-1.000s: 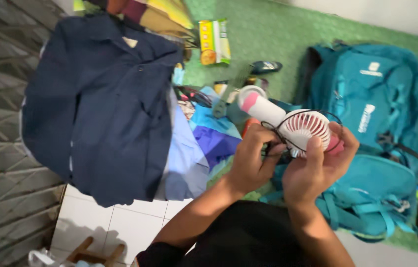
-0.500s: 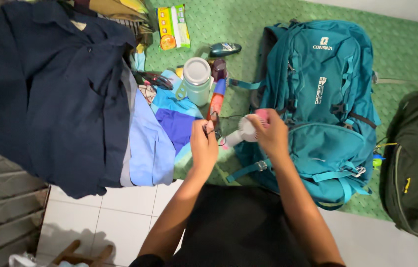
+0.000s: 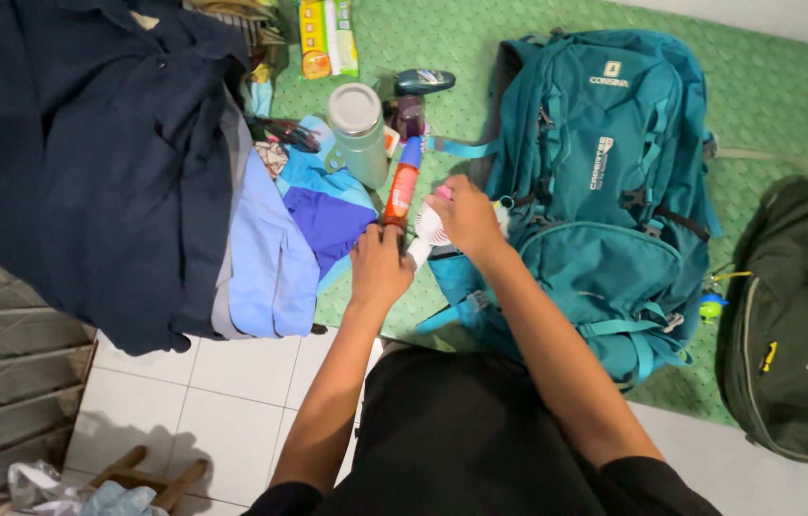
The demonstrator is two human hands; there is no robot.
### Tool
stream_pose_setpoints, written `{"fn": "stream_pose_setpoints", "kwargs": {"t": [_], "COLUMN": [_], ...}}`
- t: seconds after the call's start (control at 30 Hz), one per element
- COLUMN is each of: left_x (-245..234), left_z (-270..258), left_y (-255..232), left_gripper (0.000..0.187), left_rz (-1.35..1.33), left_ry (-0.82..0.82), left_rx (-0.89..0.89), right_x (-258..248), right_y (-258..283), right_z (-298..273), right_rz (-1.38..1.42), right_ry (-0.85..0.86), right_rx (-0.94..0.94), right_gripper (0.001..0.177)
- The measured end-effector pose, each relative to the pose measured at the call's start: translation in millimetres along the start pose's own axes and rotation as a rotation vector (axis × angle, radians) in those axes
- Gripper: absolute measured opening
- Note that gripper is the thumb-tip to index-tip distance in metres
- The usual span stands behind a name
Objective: The person unzips a teal backpack lying on a green mat, places a wallet into a front pocket, coils a white charging cable around its charger plug, and puts the charger and cable into the pocket. They then add a small pink handheld fan and a hairbrush, and zip the pockets closed.
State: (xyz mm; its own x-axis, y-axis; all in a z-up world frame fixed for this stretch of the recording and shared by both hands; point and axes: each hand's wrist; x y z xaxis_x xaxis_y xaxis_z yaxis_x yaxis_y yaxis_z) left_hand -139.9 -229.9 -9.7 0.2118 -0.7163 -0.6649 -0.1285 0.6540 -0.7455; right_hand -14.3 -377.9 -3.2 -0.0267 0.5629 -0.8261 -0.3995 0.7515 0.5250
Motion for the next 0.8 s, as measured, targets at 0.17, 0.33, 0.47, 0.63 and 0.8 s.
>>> {"fn": "stream_pose_setpoints", "kwargs": {"t": [0.17, 0.33, 0.47, 0.63, 0.8], "left_x": [-11, -5, 28, 39, 45], "left_z": [-1, -8, -7, -12, -14], "left_y": [-40, -103, -152, -164, -159], "left_gripper": [0.058, 0.06, 0.033, 0.038, 0.031], "left_rz": [0.204, -0.053, -0.569, -0.44, -0.227], "left_ry": [0.004, -0.117, 0.275, 0.623, 0.717], "left_rx": [-0.072, 0.24, 0.537, 0.399, 0.426], "right_x": [-98, -198, -215, -220, -208], "right_y": [-11, -44, -55, -57, -79], "right_z": [-25, -66, -102, -144, -125], "right_rz": [-0.123, -0.483, -0.393, -0.251, -0.254], "right_ry": [-0.178, -0.004, 0.214, 0.458, 0.134], "right_rx": [-0.121, -0.038, 0.053, 0.194, 0.056], "right_gripper": [0.027, 0.027, 0.03, 0.027, 0.017]}}
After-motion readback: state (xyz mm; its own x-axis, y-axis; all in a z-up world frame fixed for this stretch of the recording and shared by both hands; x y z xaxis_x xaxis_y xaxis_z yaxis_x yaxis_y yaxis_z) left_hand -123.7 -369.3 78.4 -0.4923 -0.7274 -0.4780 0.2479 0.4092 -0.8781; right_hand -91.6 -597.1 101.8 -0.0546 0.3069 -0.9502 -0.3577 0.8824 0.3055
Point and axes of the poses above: each hand's wrist, its own z-axis towards the middle knuckle, its own x-axis out of the palm, y = z × x, and after that the axes turned 15 degrees about -z, right-handed
